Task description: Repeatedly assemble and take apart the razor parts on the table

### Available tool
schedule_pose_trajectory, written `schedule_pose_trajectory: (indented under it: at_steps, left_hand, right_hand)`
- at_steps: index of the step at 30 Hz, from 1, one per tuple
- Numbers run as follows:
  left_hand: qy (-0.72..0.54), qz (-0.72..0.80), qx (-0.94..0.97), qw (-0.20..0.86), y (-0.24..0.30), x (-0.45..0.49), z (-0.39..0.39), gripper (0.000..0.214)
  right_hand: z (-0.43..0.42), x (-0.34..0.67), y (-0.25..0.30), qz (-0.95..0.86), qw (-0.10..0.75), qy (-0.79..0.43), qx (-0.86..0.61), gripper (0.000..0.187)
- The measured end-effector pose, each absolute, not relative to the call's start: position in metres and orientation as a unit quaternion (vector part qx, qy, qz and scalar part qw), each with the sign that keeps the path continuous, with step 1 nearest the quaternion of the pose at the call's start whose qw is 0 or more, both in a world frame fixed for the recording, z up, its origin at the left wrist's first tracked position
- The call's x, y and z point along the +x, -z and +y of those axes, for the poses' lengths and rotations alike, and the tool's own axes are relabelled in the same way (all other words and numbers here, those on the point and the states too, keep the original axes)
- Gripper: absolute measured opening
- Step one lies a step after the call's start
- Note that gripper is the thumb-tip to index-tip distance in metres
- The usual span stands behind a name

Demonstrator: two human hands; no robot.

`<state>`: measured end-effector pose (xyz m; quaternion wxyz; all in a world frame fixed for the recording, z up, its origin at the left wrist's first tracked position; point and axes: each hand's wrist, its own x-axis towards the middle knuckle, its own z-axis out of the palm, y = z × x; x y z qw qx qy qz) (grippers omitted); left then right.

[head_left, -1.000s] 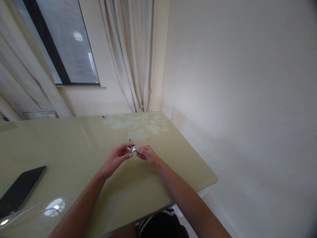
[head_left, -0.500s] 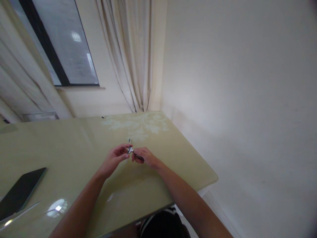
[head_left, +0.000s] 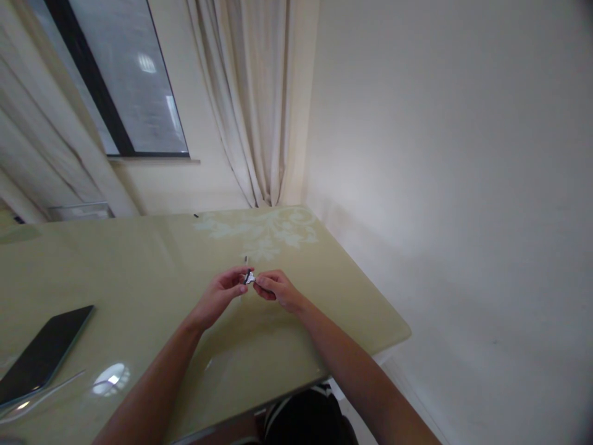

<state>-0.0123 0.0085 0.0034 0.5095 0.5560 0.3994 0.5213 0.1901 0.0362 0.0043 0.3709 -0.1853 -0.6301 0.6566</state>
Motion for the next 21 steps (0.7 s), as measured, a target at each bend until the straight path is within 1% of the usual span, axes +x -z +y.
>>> schedule_pose_trajectory:
  at_steps: [6,10,13,16,18,21]
  left_hand:
    - [-0.525,0.401,0.554,0.507,-0.001,-0.013,0.009,0.053]
    - [-0.535,0.412,0.554,0.487,0.001,-0.014,0.01,0.05]
    - [-0.507,0.456,0.59,0.432,-0.001,-0.011,0.014,0.048]
    - [-0.418,0.519,0.677,0.312,-0.006,0.004,0.026,0.046]
    - [-0.351,0.533,0.733,0.236,-0.009,0.021,0.038,0.043]
    - [-0.3,0.539,0.759,0.207,-0.01,0.054,0.061,0.04]
  right_hand:
    - [0.035,0.187,-0.005,-0.608,0.356,-0.676,-0.215,0.048]
    - [0.036,0.185,-0.003,-0.594,0.381,-0.677,-0.209,0.046]
    - [0.042,0.186,-0.001,-0.562,0.439,-0.669,-0.211,0.045]
    - [0.051,0.191,-0.003,-0.505,0.53,-0.643,-0.225,0.044]
    - [0.057,0.198,-0.008,-0.465,0.587,-0.618,-0.241,0.045]
    - [0.066,0.216,-0.017,-0.414,0.655,-0.574,-0.265,0.045]
